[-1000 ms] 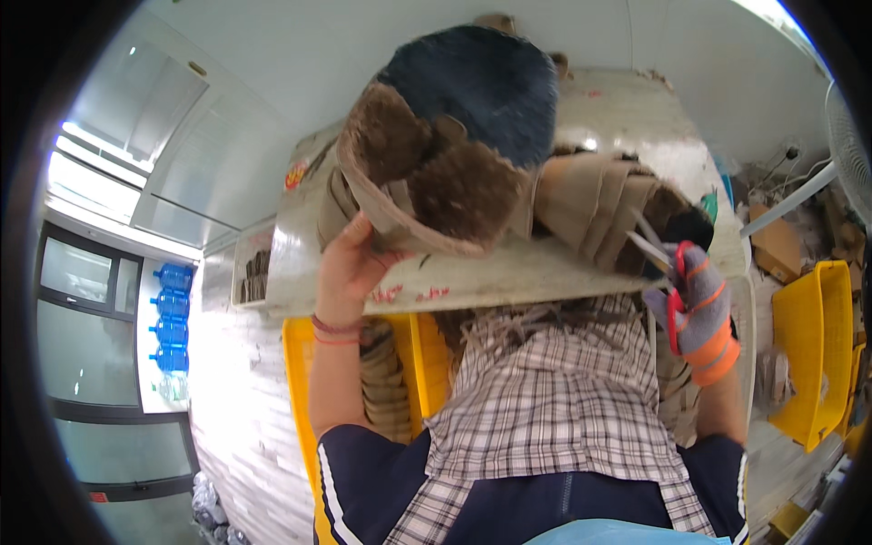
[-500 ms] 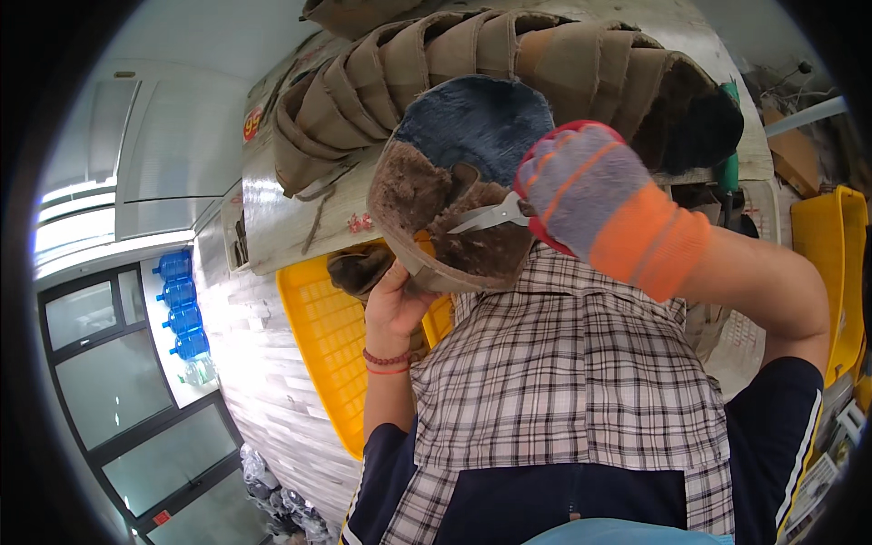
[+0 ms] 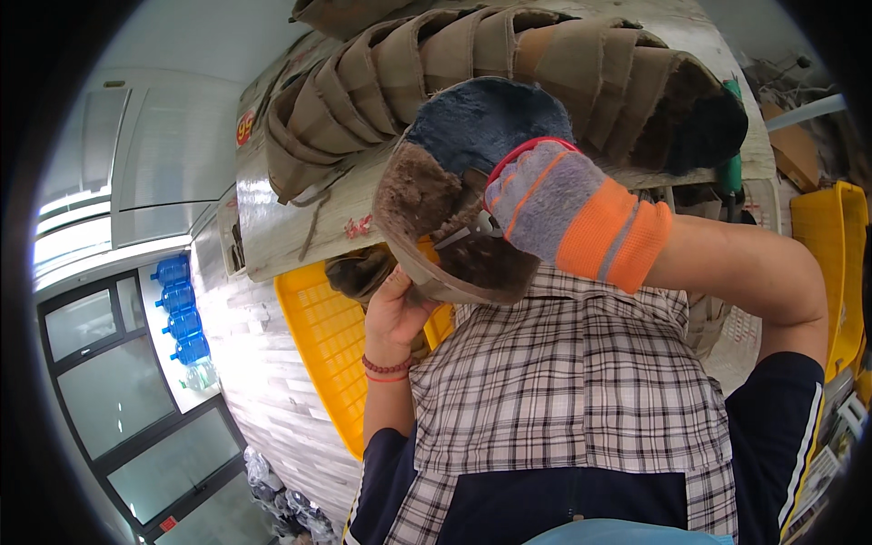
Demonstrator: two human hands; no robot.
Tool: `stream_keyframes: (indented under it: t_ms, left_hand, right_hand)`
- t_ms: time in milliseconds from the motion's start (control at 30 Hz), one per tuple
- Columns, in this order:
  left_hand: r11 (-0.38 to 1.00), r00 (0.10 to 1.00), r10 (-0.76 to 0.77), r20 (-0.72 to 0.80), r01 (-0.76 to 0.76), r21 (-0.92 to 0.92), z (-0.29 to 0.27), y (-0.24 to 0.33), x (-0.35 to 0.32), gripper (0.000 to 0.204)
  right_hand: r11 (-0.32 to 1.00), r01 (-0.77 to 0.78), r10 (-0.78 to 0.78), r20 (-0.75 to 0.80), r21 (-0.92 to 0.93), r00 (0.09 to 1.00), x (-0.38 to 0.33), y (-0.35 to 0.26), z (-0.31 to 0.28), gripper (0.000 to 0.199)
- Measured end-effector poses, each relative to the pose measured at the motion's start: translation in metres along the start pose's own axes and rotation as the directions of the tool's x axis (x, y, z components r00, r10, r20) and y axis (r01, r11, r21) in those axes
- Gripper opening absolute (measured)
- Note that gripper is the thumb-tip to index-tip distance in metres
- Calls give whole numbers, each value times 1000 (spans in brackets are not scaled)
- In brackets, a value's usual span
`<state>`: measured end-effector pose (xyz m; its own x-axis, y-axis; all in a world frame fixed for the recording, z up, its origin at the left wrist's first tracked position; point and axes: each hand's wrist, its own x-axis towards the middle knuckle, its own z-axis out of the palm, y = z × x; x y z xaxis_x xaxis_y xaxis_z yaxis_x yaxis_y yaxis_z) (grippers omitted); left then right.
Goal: The person trims the fuzzy lining of multiple beige slippers using red-handled scissors and a green rotary tool. They handle the slippers one at a time, cut away excess material, and place the finished items into a yellow basket.
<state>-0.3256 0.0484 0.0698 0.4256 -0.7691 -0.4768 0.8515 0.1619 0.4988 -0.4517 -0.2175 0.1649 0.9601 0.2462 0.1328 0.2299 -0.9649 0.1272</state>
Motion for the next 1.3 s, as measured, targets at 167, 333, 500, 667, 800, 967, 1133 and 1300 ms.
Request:
stream_keyframes:
  t_ms: [167,333,500,667,800,967,1133,1300]
  left_hand:
    - [997,998,-44,32,46,-55,2,2,0,33]
    - [995,986,-49,-158,35,-94,14,2,-5,25]
    - [995,988,-90,-127,83,-62,21,2,-4,20]
    - [993,990,-101,-103,95,-64,21,3,-4,18]
    - [994,989,-95,-109,89,-66,21,2,-6,17]
    - [993,988,-111,-111,106,-45,35,-1,-6,18]
    - [993,995,-84,-51,88,74,38,0,-12,21]
    - [878,971,-68,229,-51,476,96,-14,19,35]
  right_hand:
    - [995,-75,77,14,-72,997,-3,15,-8,16]
    - [986,-51,35,-108,-157,994,9,23,15,31]
    - [977,-23,4,-89,-211,996,8,20,12,36]
    - [959,26,-126,-339,-283,932,10,27,14,11]
    - [991,-7,-1,-65,-133,998,16,20,8,17]
    - [980,-145,122,-162,-138,979,-4,29,-6,22]
    - [688,-357,537,-112,632,836,-43,20,-25,28]
    - [33,-260,606,188,965,773,-63,-43,-30,32]
